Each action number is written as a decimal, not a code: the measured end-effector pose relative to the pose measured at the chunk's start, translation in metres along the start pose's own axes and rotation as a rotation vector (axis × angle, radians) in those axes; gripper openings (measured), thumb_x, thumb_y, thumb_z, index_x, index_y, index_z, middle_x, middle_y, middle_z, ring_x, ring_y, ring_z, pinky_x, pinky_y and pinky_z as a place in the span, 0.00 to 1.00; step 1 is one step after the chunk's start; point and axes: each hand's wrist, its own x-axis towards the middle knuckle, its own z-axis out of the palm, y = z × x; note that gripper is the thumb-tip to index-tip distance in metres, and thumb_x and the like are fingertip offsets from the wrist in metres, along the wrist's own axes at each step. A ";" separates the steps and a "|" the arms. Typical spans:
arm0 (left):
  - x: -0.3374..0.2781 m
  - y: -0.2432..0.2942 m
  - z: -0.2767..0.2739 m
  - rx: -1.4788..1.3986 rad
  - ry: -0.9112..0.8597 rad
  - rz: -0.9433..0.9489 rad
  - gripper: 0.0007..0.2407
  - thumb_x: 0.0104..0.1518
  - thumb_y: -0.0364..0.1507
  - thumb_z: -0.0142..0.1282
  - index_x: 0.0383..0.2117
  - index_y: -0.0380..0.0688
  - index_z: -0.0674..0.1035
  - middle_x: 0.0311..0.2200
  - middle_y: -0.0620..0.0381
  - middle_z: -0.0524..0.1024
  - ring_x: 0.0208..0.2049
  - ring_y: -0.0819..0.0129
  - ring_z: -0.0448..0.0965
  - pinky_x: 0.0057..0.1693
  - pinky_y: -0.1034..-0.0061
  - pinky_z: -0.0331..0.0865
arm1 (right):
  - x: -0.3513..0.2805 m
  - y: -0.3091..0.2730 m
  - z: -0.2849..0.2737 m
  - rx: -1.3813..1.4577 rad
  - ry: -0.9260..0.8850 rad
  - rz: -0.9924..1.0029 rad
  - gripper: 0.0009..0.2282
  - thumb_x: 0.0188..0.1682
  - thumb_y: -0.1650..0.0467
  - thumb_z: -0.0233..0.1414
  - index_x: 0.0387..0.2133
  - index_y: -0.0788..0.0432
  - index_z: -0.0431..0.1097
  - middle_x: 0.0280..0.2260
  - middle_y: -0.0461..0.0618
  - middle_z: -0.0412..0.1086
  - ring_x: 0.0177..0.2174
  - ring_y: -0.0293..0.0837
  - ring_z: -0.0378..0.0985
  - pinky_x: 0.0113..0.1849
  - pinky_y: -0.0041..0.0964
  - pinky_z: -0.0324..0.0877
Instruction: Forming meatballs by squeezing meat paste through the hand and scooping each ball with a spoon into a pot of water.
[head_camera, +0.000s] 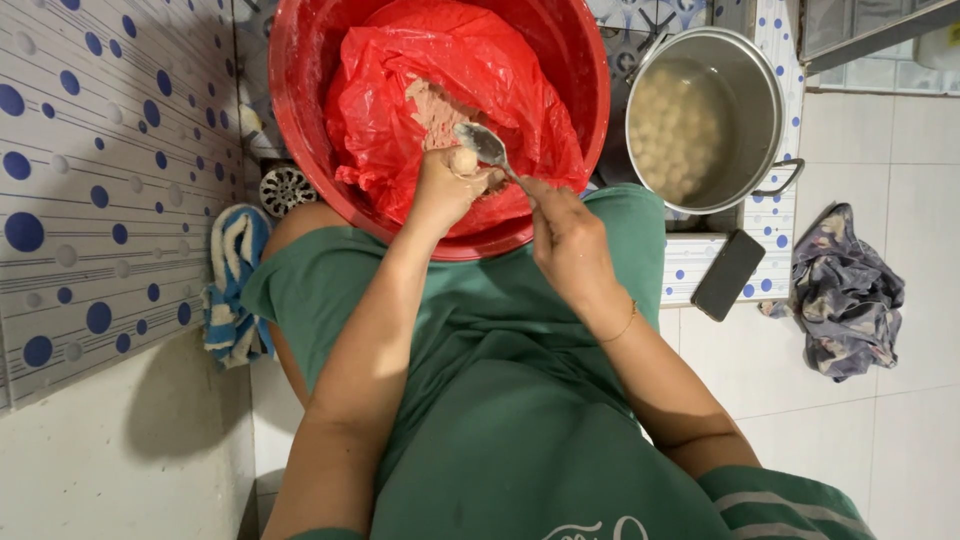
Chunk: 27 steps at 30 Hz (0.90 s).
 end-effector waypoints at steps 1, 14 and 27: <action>0.000 0.005 -0.002 -0.008 0.008 -0.028 0.12 0.39 0.24 0.79 0.15 0.45 0.80 0.13 0.64 0.77 0.16 0.86 0.71 0.28 0.91 0.65 | -0.001 0.000 0.003 0.020 -0.002 0.002 0.10 0.54 0.80 0.52 0.46 0.63 0.76 0.29 0.55 0.74 0.32 0.56 0.80 0.34 0.44 0.77; 0.008 -0.012 -0.014 0.731 0.014 -0.216 0.09 0.53 0.31 0.59 0.31 0.39 0.85 0.26 0.47 0.83 0.40 0.49 0.85 0.43 0.57 0.78 | -0.031 0.038 0.030 0.298 -0.121 0.445 0.09 0.55 0.74 0.52 0.44 0.52 0.80 0.19 0.47 0.74 0.26 0.41 0.78 0.32 0.39 0.74; 0.012 -0.044 -0.029 0.919 -0.175 0.125 0.05 0.55 0.25 0.63 0.29 0.34 0.81 0.25 0.40 0.81 0.34 0.41 0.82 0.43 0.51 0.73 | -0.036 0.155 -0.013 0.774 0.205 0.959 0.06 0.51 0.75 0.54 0.37 0.65 0.76 0.14 0.49 0.64 0.08 0.32 0.60 0.12 0.26 0.59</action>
